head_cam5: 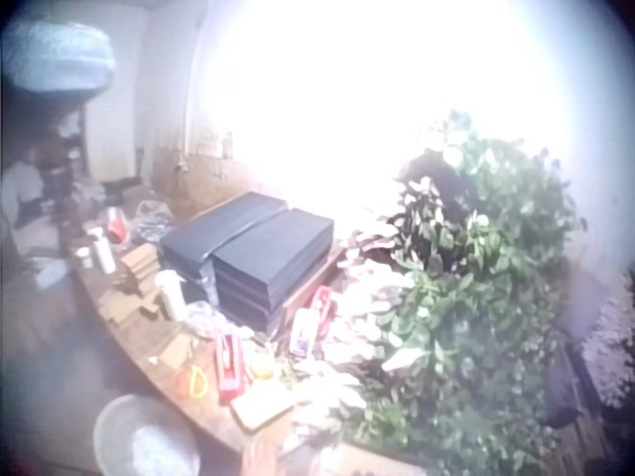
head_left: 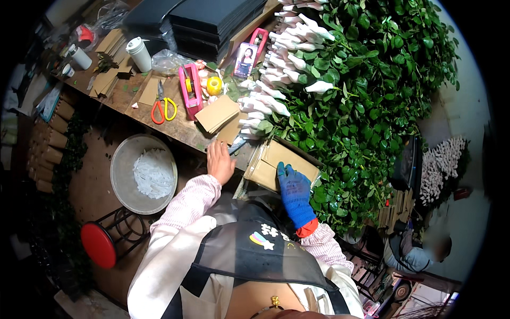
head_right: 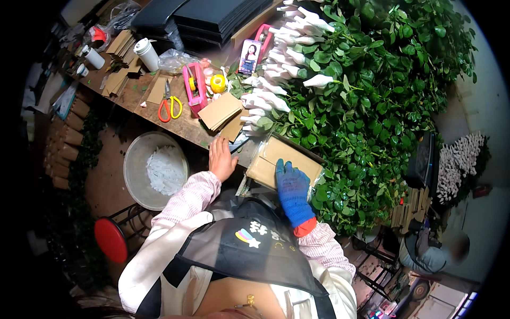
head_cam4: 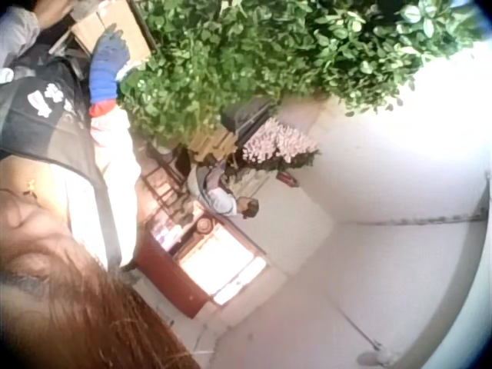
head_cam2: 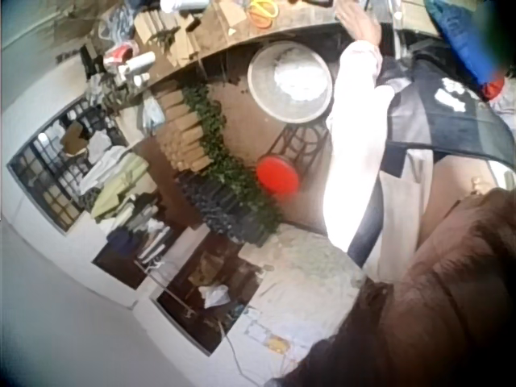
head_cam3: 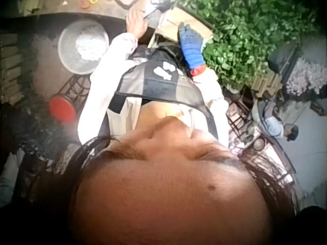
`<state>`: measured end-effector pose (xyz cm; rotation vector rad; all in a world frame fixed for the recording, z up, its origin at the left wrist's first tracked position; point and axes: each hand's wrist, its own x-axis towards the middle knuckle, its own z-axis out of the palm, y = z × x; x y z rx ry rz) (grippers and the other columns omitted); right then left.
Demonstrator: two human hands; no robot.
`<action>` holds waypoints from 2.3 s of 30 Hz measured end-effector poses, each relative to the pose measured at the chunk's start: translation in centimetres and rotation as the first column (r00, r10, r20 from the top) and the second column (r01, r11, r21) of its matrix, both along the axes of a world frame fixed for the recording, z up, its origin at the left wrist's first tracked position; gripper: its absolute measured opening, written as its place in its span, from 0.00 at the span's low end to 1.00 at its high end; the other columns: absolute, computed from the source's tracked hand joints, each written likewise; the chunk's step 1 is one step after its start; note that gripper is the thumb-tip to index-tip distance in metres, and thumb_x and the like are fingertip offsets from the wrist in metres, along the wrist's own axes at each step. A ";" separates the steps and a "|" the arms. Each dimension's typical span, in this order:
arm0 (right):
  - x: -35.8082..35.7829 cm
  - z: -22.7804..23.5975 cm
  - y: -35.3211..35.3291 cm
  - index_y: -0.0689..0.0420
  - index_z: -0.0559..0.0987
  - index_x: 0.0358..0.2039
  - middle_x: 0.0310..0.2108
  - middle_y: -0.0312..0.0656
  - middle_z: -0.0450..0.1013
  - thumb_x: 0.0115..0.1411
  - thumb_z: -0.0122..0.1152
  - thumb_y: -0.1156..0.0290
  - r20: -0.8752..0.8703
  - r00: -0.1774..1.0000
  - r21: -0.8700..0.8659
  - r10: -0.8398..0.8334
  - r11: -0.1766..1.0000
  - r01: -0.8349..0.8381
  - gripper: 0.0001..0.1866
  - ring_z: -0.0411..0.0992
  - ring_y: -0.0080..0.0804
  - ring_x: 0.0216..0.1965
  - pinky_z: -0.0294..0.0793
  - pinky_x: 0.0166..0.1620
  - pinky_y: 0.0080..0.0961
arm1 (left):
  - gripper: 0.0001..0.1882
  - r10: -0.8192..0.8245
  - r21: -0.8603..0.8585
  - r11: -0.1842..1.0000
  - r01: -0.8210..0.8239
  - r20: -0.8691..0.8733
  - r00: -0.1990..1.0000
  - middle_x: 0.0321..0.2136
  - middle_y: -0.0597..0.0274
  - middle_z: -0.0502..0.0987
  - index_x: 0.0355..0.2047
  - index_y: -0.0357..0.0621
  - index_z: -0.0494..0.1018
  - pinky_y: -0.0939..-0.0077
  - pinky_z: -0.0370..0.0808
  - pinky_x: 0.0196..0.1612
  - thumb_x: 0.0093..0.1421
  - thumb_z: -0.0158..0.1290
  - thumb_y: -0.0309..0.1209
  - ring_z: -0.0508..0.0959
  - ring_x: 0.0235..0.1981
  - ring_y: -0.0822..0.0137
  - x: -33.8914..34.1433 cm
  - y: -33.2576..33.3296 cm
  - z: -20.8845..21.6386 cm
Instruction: The person assembles small cardboard boxes and places artificial green leaves and white flowers inside them. They repeatedly pick leaves from a nearby pile, insert them into the boxes, and then close the boxes. The task is performed at a cluttered workbench with various tools and materials visible.
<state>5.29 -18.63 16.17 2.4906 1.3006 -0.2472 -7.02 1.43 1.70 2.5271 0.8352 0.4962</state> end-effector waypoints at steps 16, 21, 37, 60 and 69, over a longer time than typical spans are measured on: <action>-0.1 0.0 -0.2 0.53 0.68 0.65 0.57 0.49 0.73 0.61 0.52 0.74 -0.009 1.000 0.075 -0.015 0.997 0.015 0.29 0.76 0.43 0.48 0.77 0.48 0.39 | 0.37 -0.386 -0.783 0.586 0.208 -0.043 0.921 0.58 0.34 0.66 0.64 0.40 0.63 0.60 0.64 0.65 0.51 0.57 0.24 0.67 0.61 0.42 0.7 3.0 8.7; -0.1 -0.1 -0.4 0.53 0.68 0.65 0.57 0.49 0.73 0.61 0.52 0.74 -0.003 1.000 0.072 -0.008 0.997 0.008 0.29 0.76 0.44 0.48 0.77 0.49 0.38 | 0.36 -0.644 -0.734 0.583 0.348 -0.157 0.749 0.48 0.33 0.76 0.65 0.46 0.60 0.56 0.72 0.57 0.54 0.55 0.25 0.76 0.53 0.42 1.7 3.4 11.9; 0.3 -0.8 -0.6 0.52 0.68 0.66 0.57 0.49 0.73 0.60 0.52 0.75 0.021 0.999 0.075 0.027 0.997 -0.028 0.30 0.76 0.45 0.49 0.77 0.50 0.40 | 0.25 -0.508 -0.371 0.837 0.402 -0.257 0.822 0.42 0.48 0.77 0.49 0.44 0.69 0.57 0.72 0.51 0.50 0.63 0.28 0.78 0.48 0.47 -2.4 4.9 8.2; 0.3 -1.4 -1.3 0.50 0.70 0.64 0.58 0.45 0.73 0.61 0.53 0.74 0.114 0.991 0.143 0.074 0.986 -0.090 0.29 0.77 0.44 0.47 0.78 0.48 0.39 | 0.06 -0.878 0.504 0.355 0.787 -0.110 0.467 0.31 0.63 0.71 0.34 0.50 0.71 0.63 0.70 0.53 0.56 0.51 0.32 0.74 0.38 0.61 4.1 10.6 5.1; -0.2 -1.0 -0.8 0.49 0.70 0.63 0.57 0.46 0.74 0.60 0.53 0.75 0.072 0.997 0.126 -0.002 0.992 -0.007 0.29 0.77 0.44 0.48 0.77 0.50 0.39 | 0.07 -0.616 0.555 0.563 0.613 -0.212 0.759 0.28 0.61 0.74 0.33 0.45 0.75 0.65 0.70 0.45 0.57 0.52 0.33 0.75 0.35 0.61 10.5 7.5 3.4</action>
